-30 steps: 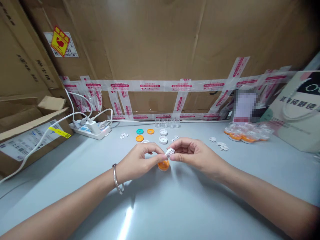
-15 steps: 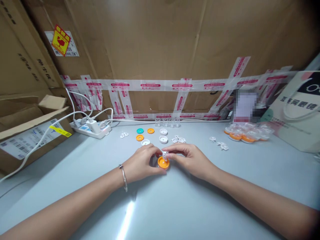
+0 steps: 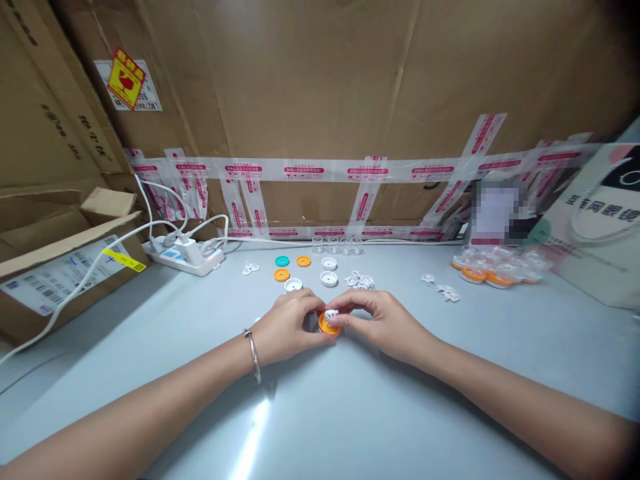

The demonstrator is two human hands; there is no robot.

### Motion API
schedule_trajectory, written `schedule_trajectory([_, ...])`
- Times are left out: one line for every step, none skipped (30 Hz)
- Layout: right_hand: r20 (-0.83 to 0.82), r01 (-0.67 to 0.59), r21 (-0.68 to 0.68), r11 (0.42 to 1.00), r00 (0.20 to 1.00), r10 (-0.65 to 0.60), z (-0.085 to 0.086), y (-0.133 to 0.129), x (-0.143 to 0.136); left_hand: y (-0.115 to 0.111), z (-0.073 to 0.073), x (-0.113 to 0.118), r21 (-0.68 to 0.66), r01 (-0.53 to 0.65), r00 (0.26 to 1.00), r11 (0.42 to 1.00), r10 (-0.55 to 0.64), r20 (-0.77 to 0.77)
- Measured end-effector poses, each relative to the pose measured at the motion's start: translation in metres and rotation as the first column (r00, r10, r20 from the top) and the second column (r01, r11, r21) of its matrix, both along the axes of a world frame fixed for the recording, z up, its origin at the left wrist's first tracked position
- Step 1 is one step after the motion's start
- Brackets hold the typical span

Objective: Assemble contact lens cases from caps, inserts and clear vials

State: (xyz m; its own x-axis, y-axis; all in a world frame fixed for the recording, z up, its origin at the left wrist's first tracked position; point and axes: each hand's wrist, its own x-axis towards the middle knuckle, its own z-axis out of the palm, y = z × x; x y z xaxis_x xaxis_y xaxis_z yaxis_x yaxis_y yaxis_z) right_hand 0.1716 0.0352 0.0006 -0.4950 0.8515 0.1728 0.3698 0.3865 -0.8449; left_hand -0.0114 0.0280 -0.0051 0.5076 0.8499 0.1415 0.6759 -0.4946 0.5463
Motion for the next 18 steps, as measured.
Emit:
schedule_trajectory([0.011,-0.005,0.008,1.0,1.0,0.005,0.0004,0.0,0.0003,0.0001,-0.0002,0.0001,0.002,0.003,1.0,1.0,-0.003,0.004])
schedule_trajectory([0.023,-0.013,0.022,1.0,1.0,0.013,0.0005,0.0,0.0006,0.0003,-0.0005,0.0003,0.005,0.007,1.0,1.0,-0.007,0.007])
schedule_trajectory([0.032,-0.023,0.043,0.999,0.999,0.022,0.0003,-0.0001,0.0009,0.0004,-0.0006,0.0005,0.006,0.01,1.0,1.0,-0.01,0.009])
schedule_trajectory([0.039,-0.033,0.07,0.997,0.999,0.031,-0.0004,0.0,0.0012,0.0006,-0.0007,0.0007,0.005,0.011,1.0,1.0,-0.012,0.01])
schedule_trajectory([0.044,-0.045,0.099,0.994,0.998,0.041,-0.0014,0.0,0.0016,0.0007,-0.0006,0.001,0.001,0.011,1.0,1.0,-0.011,0.01])
schedule_trajectory([0.045,-0.057,0.129,0.99,0.998,0.051,-0.0027,0.0,0.0018,0.0008,-0.0005,0.0012,-0.004,0.01,1.0,1.0,-0.01,0.01])
schedule_trajectory([0.044,-0.068,0.155,0.986,0.997,0.062,-0.0041,0.0,0.0021,0.001,-0.0005,0.0013,-0.01,0.01,1.0,1.0,-0.01,0.013])
schedule_trajectory([0.042,-0.076,0.175,0.982,0.997,0.069,-0.0056,-0.0001,0.0022,0.0011,-0.0004,0.0013,-0.013,0.012,1.0,1.0,-0.012,0.015])
schedule_trajectory([0.04,-0.081,0.189,0.979,0.996,0.075,-0.0068,-0.0002,0.0023,0.0013,-0.0005,0.0012,-0.013,0.014,1.0,1.0,-0.014,0.018])
schedule_trajectory([0.038,-0.086,0.201,0.976,0.996,0.08,-0.0079,-0.0003,0.0022,0.0015,-0.0006,0.001,-0.011,0.017,1.0,1.0,-0.017,0.021])
schedule_trajectory([0.036,-0.089,0.213,0.973,0.996,0.083,-0.0085,-0.0005,0.0021,0.0016,-0.0008,0.0007,-0.008,0.021,0.999,1.0,-0.021,0.024])
schedule_trajectory([0.037,-0.092,0.224,0.97,0.996,0.086,-0.0088,-0.0006,0.0019,0.0016,-0.0011,0.0004,-0.005,0.025,0.999,1.0,-0.024,0.025])
schedule_trajectory([0.04,-0.095,0.231,0.968,0.995,0.088,-0.0087,-0.0008,0.0017,0.0016,-0.0012,0.0001,-0.004,0.027,0.999,1.0,-0.027,0.025])
schedule_trajectory([0.044,-0.097,0.236,0.967,0.995,0.089,-0.0083,-0.0009,0.0015,0.0015,-0.0012,-0.0002,-0.003,0.028,0.999,1.0,-0.028,0.024])
schedule_trajectory([0.048,-0.098,0.238,0.966,0.995,0.089,-0.0078,-0.001,0.0016,0.0013,-0.0011,-0.0003,-0.003,0.028,0.999,1.0,-0.028,0.023])
schedule_trajectory([0.049,-0.098,0.237,0.967,0.995,0.089,-0.0072,-0.0011,0.0018,0.001,-0.0009,-0.0003,-0.002,0.028,0.999,1.0,-0.028,0.022])
schedule_trajectory([0.047,-0.097,0.232,0.968,0.995,0.089,-0.0067,-0.0011,0.0022,0.0006,-0.0005,-0.0001,-0.001,0.027,0.999,1.0,-0.027,0.026])
schedule_trajectory([0.043,-0.095,0.224,0.97,0.995,0.087,-0.0064,-0.0011,0.0028,0.0002,-0.0001,0.0003,-0.001,0.027,0.999,1.0,-0.027,0.033])
